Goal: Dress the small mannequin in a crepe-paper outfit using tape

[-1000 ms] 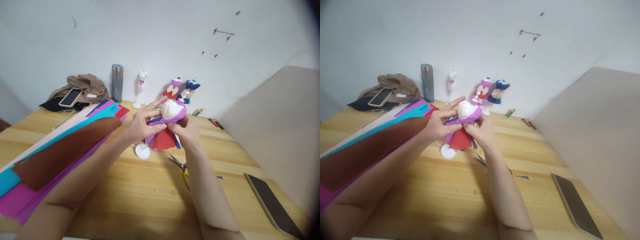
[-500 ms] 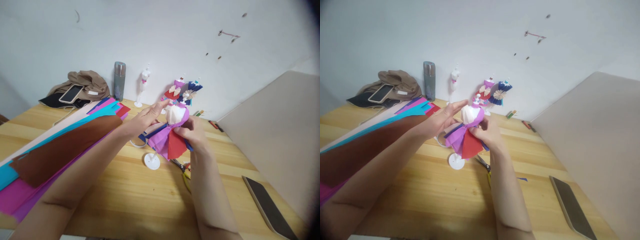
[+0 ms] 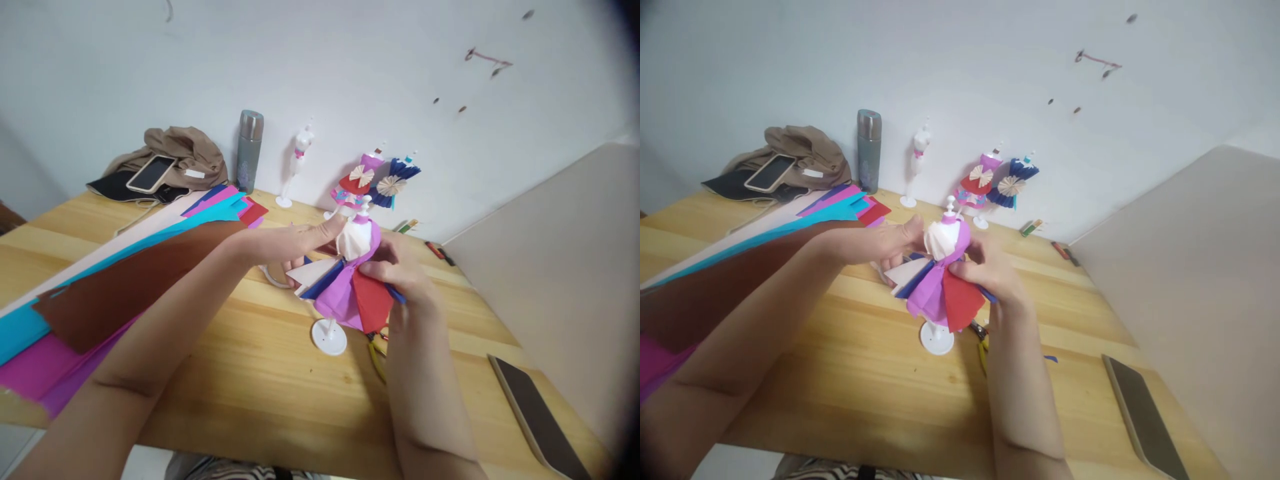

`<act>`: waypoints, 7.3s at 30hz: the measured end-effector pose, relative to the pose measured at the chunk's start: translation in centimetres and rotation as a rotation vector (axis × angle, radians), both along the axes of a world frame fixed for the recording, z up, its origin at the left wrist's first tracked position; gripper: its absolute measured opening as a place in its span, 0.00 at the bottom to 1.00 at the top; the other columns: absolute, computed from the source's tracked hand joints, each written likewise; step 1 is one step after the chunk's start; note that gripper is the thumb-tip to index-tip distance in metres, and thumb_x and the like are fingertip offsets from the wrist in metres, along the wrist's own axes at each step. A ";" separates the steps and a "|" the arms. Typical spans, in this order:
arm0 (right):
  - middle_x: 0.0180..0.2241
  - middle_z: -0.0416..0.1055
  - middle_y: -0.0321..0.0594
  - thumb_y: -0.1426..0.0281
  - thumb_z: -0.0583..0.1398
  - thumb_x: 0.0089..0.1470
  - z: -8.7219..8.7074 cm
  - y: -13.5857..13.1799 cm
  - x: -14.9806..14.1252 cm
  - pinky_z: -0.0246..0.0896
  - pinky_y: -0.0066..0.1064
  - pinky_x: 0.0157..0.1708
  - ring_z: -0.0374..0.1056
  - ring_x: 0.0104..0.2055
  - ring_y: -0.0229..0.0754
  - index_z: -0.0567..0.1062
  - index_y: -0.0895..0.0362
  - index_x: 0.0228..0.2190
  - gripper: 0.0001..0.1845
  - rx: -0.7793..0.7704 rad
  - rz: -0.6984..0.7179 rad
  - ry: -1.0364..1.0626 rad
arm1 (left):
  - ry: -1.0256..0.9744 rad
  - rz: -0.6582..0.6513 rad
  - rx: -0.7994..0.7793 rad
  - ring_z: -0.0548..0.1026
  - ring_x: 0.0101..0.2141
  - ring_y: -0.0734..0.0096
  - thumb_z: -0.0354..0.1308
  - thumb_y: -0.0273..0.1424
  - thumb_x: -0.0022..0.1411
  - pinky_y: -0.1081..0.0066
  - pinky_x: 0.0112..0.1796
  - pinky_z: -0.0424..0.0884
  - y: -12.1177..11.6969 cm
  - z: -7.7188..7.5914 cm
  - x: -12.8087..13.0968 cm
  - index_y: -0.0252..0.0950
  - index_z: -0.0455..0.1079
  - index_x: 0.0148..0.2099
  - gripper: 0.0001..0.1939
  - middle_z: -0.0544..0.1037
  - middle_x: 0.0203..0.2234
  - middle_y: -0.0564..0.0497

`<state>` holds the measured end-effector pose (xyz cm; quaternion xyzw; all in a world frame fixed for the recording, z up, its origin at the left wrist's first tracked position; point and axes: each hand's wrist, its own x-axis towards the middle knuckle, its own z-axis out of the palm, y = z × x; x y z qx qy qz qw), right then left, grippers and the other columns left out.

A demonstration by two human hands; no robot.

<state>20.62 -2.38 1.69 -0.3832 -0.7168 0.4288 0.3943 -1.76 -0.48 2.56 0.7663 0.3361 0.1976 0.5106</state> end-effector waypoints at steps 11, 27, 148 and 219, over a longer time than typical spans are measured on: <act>0.26 0.76 0.35 0.66 0.67 0.37 0.1 0.0 -0.5 0.67 0.38 0.39 0.66 0.27 0.42 0.76 0.53 0.27 0.10 0.017 0.019 -0.018 | 0.091 -0.140 -0.288 0.69 0.19 0.76 0.32 0.56 0.72 0.77 0.27 0.63 -0.3 1.5 -1.5 0.33 0.71 0.63 0.41 0.78 0.22 0.50; 0.24 0.76 0.35 0.69 0.68 0.32 0.8 -0.6 0.6 0.65 0.33 0.31 0.69 0.27 0.42 0.80 0.52 0.25 0.10 -0.142 -0.007 0.084 | -0.049 -0.171 -0.215 0.76 0.56 0.60 0.59 0.37 0.64 0.75 0.45 0.74 3.9 -2.3 -2.9 0.36 0.67 0.64 0.27 0.70 0.64 0.41; 0.17 0.60 0.29 0.63 0.65 0.40 -1.1 -0.1 -3.0 0.51 0.31 0.26 0.56 0.23 0.35 0.69 0.55 0.18 0.12 0.259 -0.632 0.084 | 0.691 0.461 1.088 0.80 0.36 0.52 0.51 0.16 0.62 0.62 0.30 0.75 -8.3 -0.1 4.9 0.22 0.74 0.51 0.17 0.80 0.33 0.39; 0.21 0.64 0.31 0.66 0.67 0.45 -2.2 1.5 -1.7 0.57 0.32 0.31 0.59 0.26 0.37 0.72 0.55 0.22 0.09 0.413 -0.683 0.233 | -0.257 0.476 0.319 0.80 0.36 0.68 0.54 0.21 0.63 0.68 0.38 0.78 -5.4 -2.8 6.4 0.35 0.75 0.37 0.09 0.80 0.33 0.50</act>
